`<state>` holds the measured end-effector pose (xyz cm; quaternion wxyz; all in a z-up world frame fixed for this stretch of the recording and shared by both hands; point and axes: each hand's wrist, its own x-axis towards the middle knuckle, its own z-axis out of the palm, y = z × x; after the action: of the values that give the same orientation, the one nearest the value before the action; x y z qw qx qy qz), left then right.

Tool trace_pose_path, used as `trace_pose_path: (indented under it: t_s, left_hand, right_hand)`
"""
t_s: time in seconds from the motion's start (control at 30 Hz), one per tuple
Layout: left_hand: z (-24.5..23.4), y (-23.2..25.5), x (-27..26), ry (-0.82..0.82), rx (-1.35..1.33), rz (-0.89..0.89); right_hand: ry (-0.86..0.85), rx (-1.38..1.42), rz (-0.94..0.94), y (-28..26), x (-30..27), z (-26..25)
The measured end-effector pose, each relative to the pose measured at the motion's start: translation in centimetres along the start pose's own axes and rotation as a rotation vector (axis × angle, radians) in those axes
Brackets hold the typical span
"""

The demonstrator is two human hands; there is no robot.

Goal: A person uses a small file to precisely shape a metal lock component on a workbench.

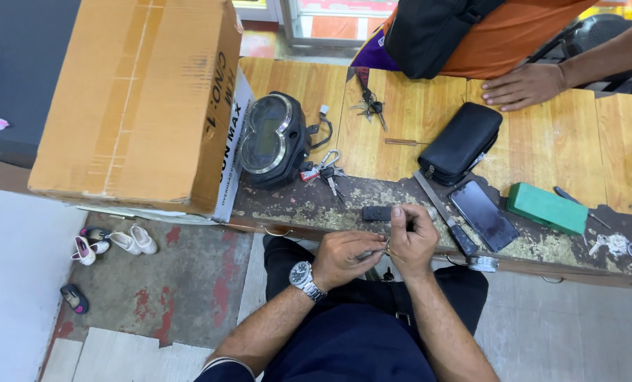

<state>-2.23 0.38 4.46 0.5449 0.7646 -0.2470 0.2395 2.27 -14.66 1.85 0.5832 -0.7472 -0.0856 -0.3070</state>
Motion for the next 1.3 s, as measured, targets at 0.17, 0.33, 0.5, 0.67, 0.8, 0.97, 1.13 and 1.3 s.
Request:
trace_pose_path:
  t_s: [0.17,0.33,0.5,0.67,0.8,0.97,1.13,1.3]
  left_hand:
    - [0.1,0.2,-0.2,-0.015,0.009,-0.011]
    - [-0.1,-1.3,-0.4,-0.041,0.017,-0.027]
    - [-1.3,-4.2,-0.7,-0.031,0.123,-0.255]
    - [-1.9,-6.3,0.4,-0.074,0.092,-0.567]
    - [-2.1,-6.5,3.5,-0.200,0.093,-0.891]
    - [-0.7,-9.9,6.1,-0.514,0.495,-0.857]
    - [1.3,-12.3,9.5,-0.565,0.626,-0.771]
    - [1.9,-13.7,10.9,-0.591,0.801,-0.684]
  right_hand:
    - [-0.034,0.012,0.069,0.4,-0.6,-0.4]
    - [-0.035,0.059,0.176,0.0,0.1,-0.6]
    - [0.082,0.124,0.319,-0.5,2.7,-4.0]
    - [-0.153,-0.102,0.574,-1.0,2.9,-6.0]
    - [-0.809,-0.338,1.087,-1.8,0.1,-5.2]
    - [-0.911,-0.119,1.252,2.6,-7.0,-6.0]
    - [-0.665,0.235,1.479,4.5,-8.3,-6.4]
    - [-0.336,0.456,1.452,5.5,-8.3,-6.6]
